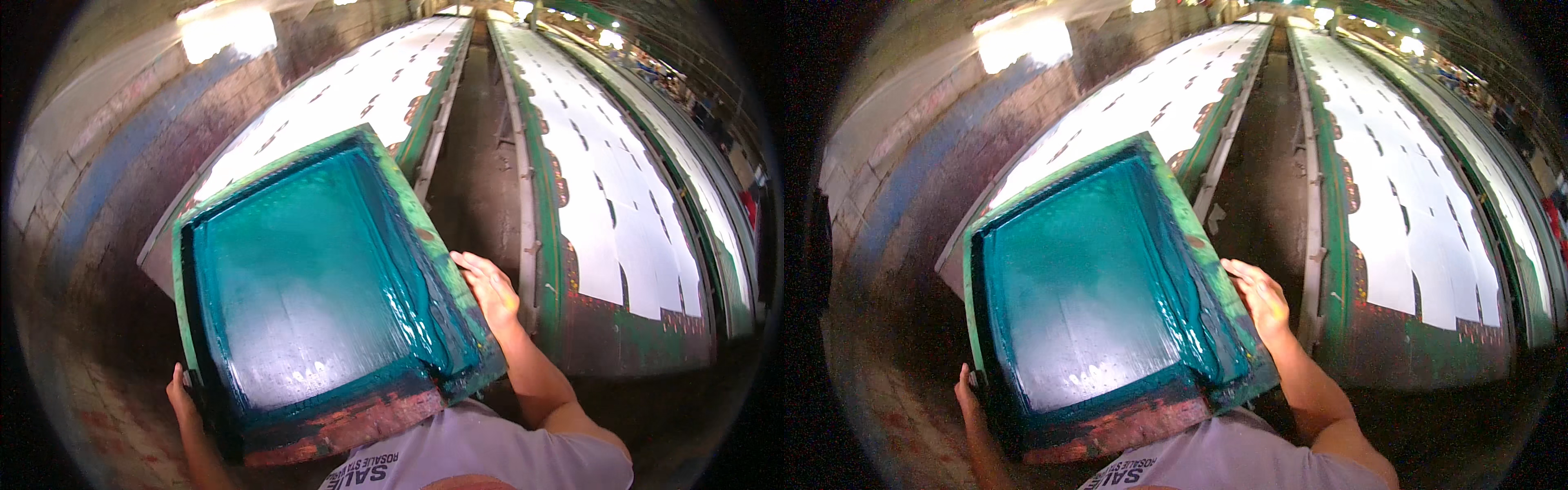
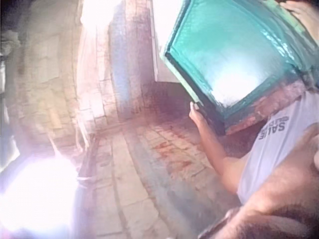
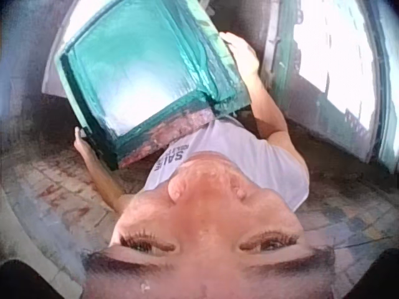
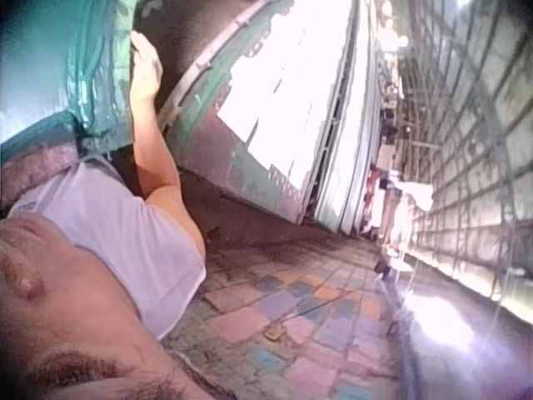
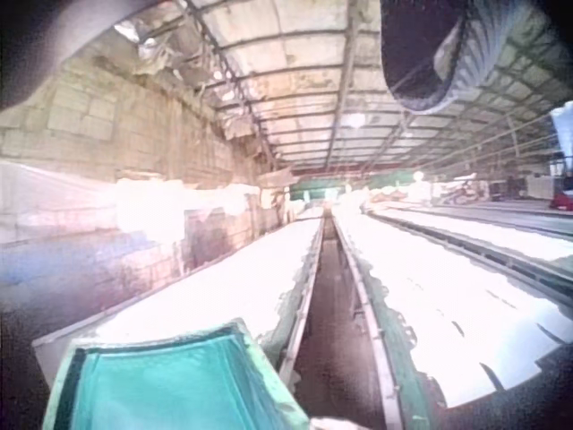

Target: The person repeatedly positions a green screen-printing frame over a long white surface and uses a squeegee to pull teal ink across the mesh, depositing ink onto the surface below. The person repositions the frame multiple times along the surface and repeats the squeegee strokes.

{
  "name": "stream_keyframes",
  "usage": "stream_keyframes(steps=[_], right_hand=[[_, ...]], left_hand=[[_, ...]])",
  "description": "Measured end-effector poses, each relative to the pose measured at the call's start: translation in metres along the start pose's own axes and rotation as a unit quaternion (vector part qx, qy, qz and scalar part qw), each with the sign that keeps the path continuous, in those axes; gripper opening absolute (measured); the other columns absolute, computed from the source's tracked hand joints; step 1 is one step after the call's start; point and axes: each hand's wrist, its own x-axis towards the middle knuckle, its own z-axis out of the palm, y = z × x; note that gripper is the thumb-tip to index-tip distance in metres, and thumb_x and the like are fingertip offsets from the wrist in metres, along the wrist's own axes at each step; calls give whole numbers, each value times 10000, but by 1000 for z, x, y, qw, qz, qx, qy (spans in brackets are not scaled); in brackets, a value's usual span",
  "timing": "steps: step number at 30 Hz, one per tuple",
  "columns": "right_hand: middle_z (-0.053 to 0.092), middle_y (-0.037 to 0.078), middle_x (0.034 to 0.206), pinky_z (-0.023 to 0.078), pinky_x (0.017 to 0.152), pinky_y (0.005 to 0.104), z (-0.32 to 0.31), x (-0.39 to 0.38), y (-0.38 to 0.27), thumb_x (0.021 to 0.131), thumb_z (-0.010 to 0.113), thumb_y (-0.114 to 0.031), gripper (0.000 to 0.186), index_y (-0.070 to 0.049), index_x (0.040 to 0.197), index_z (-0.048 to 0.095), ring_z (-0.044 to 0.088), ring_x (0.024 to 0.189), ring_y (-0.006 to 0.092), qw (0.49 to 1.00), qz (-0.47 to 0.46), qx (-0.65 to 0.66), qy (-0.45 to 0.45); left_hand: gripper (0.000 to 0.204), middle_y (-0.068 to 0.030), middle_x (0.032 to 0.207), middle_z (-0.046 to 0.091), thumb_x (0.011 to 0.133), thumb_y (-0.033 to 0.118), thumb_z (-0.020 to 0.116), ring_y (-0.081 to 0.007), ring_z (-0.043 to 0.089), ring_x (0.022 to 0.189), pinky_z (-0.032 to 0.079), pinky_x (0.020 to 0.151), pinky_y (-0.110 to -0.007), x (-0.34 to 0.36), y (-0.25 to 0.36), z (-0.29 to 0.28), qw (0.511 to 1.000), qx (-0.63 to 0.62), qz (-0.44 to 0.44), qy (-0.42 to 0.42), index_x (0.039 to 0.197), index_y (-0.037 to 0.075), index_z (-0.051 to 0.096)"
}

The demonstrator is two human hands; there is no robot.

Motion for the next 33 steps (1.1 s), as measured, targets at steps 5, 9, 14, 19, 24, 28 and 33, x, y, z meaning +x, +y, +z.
stream_keyframes(steps=[5,9,14,19,24,28,33], right_hand=[[562,303,1616,372,1284,543,2,65,57,1113,505,-394,662,67,1588,524,537,1505,415,989,93,23,-108],[548,305,1627,376,1280,543,2,97,88,1124,485,-380,657,74,1598,505,547,1494,413,975,133,49,-172],[555,273,1632,357,1293,522,12,133,142,1131,524,-314,638,99,1614,466,521,1524,374,955,183,89,-217],[642,164,1554,482,1169,401,23,183,169,1113,565,-276,559,37,1577,559,646,1364,245,906,267,78,-319],[612,119,1566,355,1259,398,15,198,138,1068,624,-323,603,3,1575,585,517,1476,220,867,279,57,-408],[610,105,1564,320,1280,390,39,196,131,1061,628,-307,586,-10,1565,605,475,1511,225,872,241,-8,-426],[640,110,1555,338,1287,388,33,192,116,1063,626,-270,546,-15,1545,631,520,1493,221,896,229,-49,-378]], left_hand=[[509,-111,1048,757,1063,489,685,-251,732,883,597,801,-386,-84,-57,-36,983,-72,-71,151,1093,-12,772],[609,-135,1252,740,1068,526,647,-308,713,1098,574,963,-424,-153,-51,-38,967,-66,-98,224,1319,-24,725],[733,-148,1495,658,1082,566,600,-318,633,1336,489,1142,-423,-229,-89,-72,955,-187,-106,206,1538,-8,612],[741,-133,1542,627,1094,574,572,-311,597,1397,471,1179,-448,-326,-53,-8,924,-157,-90,337,1582,17,570],[737,-138,1480,653,1072,572,612,-310,628,1342,496,1149,-445,-440,-66,35,893,-195,-52,403,1563,23,581],[652,-107,1254,728,1035,597,663,-274,699,1137,563,1026,-416,-452,-69,36,867,-181,-64,459,1345,25,703],[570,-38,894,747,1021,611,685,-188,708,797,572,755,-343,-430,-95,51,885,-204,-63,414,957,51,774]])
